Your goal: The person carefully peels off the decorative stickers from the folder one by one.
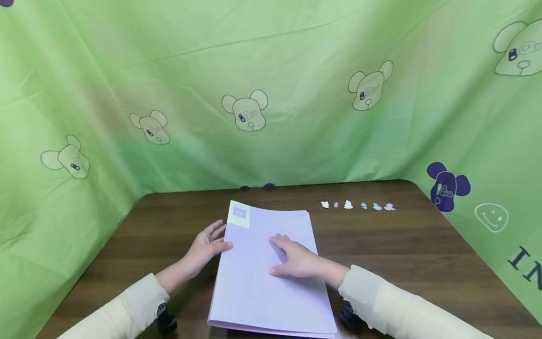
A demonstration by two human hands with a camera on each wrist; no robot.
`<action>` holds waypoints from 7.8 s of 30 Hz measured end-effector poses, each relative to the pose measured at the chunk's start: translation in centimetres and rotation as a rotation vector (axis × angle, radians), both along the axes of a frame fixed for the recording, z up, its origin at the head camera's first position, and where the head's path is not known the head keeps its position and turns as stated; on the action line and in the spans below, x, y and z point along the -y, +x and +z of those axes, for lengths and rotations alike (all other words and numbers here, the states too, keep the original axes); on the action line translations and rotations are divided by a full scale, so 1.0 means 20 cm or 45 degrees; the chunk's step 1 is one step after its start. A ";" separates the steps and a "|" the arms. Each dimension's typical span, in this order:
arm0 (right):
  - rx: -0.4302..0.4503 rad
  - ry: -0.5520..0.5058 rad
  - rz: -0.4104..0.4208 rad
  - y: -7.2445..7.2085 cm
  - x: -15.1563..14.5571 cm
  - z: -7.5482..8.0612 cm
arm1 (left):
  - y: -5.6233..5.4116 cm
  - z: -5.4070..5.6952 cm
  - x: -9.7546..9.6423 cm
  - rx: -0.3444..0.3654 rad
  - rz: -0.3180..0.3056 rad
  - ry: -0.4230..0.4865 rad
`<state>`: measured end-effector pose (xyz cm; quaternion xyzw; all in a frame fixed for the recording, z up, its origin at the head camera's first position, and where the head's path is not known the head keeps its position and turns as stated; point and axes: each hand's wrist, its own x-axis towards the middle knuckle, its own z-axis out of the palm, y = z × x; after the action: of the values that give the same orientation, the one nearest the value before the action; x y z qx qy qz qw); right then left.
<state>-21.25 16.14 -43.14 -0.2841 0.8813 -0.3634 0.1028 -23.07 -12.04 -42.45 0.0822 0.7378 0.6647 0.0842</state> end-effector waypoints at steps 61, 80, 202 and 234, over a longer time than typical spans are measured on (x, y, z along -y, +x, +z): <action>0.426 -0.831 -0.050 0.04 0.04 0.73 | 0.08 0.32 -0.32 -0.550 -0.608 0.210; 0.561 -1.108 -0.298 0.09 -0.07 0.43 | 0.03 0.17 -0.28 -0.560 -0.600 -0.287; 0.324 -0.499 -0.500 -0.12 -0.34 0.03 | -0.13 -0.07 0.14 -0.551 -0.313 -0.978; 0.006 -0.213 -0.287 -0.61 -0.14 0.05 | -0.10 -0.10 0.12 -0.726 -0.748 -1.675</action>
<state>-33.36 18.85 -42.05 -0.1899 0.8740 -0.4455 0.0393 -25.13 -14.37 -44.47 0.3755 0.9219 -0.0069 0.0954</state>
